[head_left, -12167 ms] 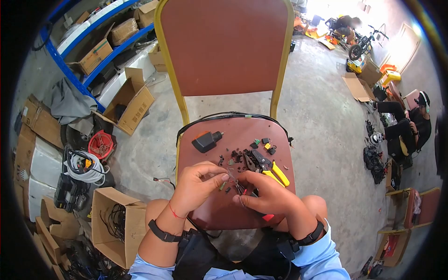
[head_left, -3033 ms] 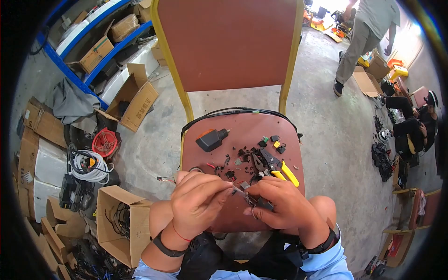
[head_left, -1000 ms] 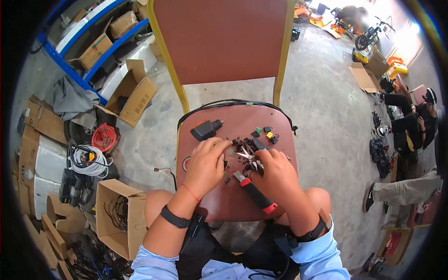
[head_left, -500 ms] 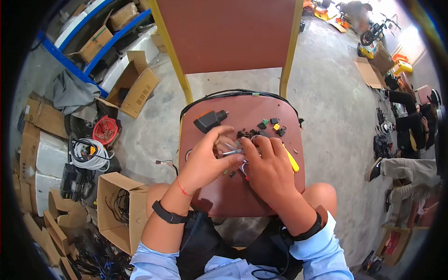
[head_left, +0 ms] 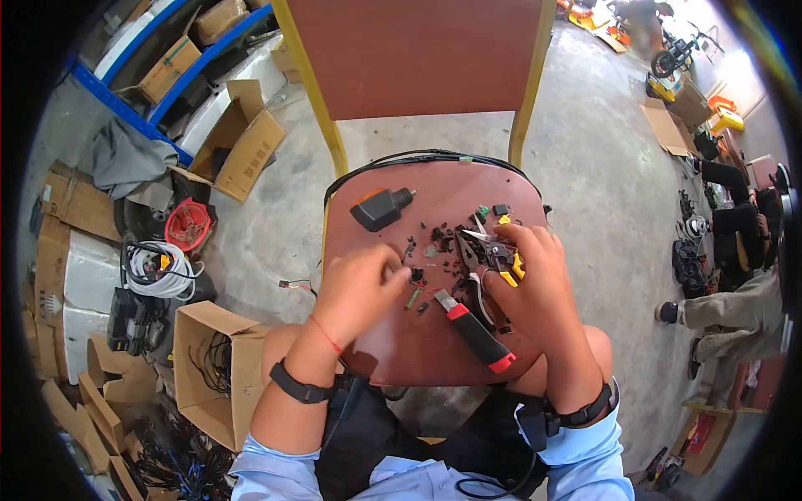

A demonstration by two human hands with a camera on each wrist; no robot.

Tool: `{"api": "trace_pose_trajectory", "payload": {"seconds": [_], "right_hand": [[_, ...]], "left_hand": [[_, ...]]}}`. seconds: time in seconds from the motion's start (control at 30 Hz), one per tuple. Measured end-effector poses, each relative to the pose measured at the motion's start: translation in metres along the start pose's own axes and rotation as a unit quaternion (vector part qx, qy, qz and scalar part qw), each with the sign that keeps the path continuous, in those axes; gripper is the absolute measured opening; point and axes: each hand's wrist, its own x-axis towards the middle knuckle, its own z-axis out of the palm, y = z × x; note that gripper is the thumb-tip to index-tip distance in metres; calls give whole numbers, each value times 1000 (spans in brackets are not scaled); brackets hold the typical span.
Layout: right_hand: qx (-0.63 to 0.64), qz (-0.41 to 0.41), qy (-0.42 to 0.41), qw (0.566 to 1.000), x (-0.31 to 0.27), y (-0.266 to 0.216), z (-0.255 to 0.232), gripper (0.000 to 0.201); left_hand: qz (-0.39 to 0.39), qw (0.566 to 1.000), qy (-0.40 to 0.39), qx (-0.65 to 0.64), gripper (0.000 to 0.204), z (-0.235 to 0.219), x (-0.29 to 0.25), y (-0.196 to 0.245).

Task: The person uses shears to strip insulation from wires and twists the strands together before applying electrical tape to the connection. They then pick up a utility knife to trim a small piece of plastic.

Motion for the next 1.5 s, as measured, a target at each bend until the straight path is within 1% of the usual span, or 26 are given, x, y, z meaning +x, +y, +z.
{"api": "trace_pose_trajectory", "payload": {"seconds": [0.1, 0.13, 0.23, 0.33, 0.43, 0.47, 0.53, 0.57, 0.67, 0.73, 0.77, 0.83, 0.93, 1.03, 1.13, 1.23, 1.33, 1.43, 1.5], "right_hand": [[0, -11, -10, 1000, -2, -1, 1, 49], [4, -16, -9, 1000, -3, -1, 2, 49], [8, -26, -11, 1000, -4, 0, 2, 48], [5, -33, -14, 999, -5, 3, 1, 47], [18, -20, -30, 999, -11, 1, -2, 45], [25, -12, -38, 999, -12, 0, -5, 45], [49, 28, -125, 991, -11, -6, -17, 45], [63, 46, -170, 982, -10, -9, -21, 45], [81, 21, -242, 967, -7, -9, -27, 46], [137, 9, -255, 957, -5, -12, -28, 47], [164, 3, -259, 952, -5, -13, -30, 47], [167, -19, -259, 951, -6, -19, -32, 47], [167, -46, -267, 948, -7, -23, -30, 46], [176, -57, -264, 946, -7, -24, -29, 45], [173, -68, -258, 948, -7, -24, -27, 45], [178, -73, -248, 949, -8, -23, -25, 44], [181, -83, -237, 951, -8, -22, -24, 44], [192, -87, -234, 949, -8, -21, -23, 44], [199, -85, -234, 948, -8, -22, -23, 44]], "left_hand": [[45, 987, -5, 153, 21, 26, -6, 3], [59, 983, 3, 173, 21, 31, -7, 2], [44, 979, -24, 196, 20, 38, -8, 0], [67, 988, 13, 141, 20, 30, -8, 0], [73, 997, -12, -11, 18, 4, -14, 19], [58, 996, -15, -63, 19, 1, -17, 24], [23, 985, -21, -168, 23, -1, -28, 29], [26, 982, -24, -186, 23, -3, -29, 31], [36, 968, -18, -246, 23, -7, -33, 31], [42, 955, 1, -293, 22, -7, -35, 32], [29, 949, -10, -314, 22, -8, -36, 33], [1, 934, -32, -357, 22, -13, -41, 36], [-3, 905, -42, -423, 24, -13, -47, 42], [21, 904, -38, -425, 25, -9, -47, 38], [25, 900, -40, -434, 25, -11, -49, 40], [57, 909, -36, -411, 25, -10, -47, 39], [59, 922, -29, -380, 25, -9, -48, 35], [71, 924, -26, -374, 25, -8, -47, 34], [55, 917, -36, -394, 26, -10, -48, 37]]}}
